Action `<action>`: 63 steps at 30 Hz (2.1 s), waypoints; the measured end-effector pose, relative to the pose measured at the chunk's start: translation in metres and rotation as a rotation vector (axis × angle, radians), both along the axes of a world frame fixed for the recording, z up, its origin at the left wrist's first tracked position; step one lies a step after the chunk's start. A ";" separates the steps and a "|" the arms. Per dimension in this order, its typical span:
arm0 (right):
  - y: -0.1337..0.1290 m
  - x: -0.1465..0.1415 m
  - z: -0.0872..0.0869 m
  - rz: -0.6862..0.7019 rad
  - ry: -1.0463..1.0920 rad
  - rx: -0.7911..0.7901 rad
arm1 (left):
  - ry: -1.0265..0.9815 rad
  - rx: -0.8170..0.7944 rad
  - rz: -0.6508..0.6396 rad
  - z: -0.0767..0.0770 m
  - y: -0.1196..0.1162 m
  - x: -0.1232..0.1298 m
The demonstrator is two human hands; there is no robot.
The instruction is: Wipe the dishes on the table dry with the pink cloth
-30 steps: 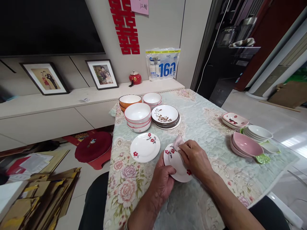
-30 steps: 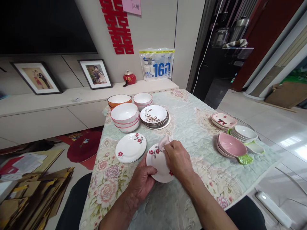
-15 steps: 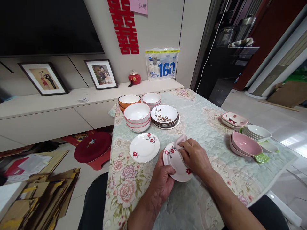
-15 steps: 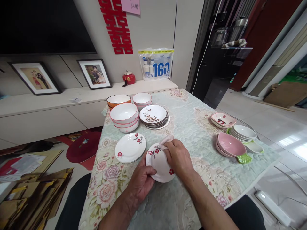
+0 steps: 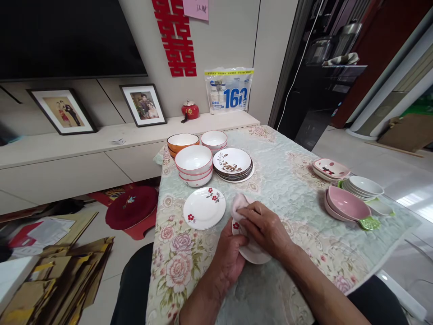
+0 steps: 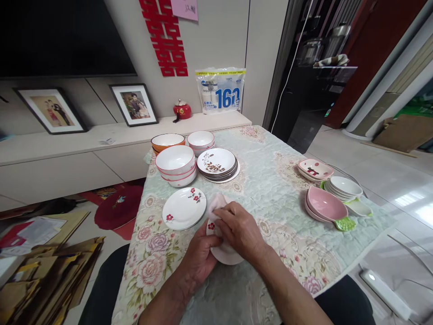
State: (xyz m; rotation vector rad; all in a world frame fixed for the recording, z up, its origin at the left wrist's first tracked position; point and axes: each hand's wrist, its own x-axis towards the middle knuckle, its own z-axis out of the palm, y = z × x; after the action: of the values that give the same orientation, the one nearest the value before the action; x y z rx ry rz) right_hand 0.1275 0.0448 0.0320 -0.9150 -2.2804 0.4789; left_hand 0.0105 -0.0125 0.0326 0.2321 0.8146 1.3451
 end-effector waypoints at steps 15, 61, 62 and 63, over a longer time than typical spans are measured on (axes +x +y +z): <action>-0.004 0.000 0.008 0.114 -0.033 -0.092 | -0.071 0.021 0.066 -0.001 0.003 -0.008; 0.006 0.007 -0.003 -0.224 -0.164 0.048 | -0.005 0.039 0.015 -0.001 0.001 -0.004; 0.003 0.005 -0.002 -0.131 -0.121 0.036 | -0.005 0.035 0.006 -0.002 0.000 -0.004; 0.001 0.002 -0.001 -0.042 -0.080 0.023 | -0.001 0.026 0.005 -0.002 0.000 -0.004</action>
State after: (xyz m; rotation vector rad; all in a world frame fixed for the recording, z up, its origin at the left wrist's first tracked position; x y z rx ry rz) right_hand 0.1295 0.0453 0.0311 -0.9843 -2.3290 0.4034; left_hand 0.0070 -0.0124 0.0303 0.2495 0.7974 1.3609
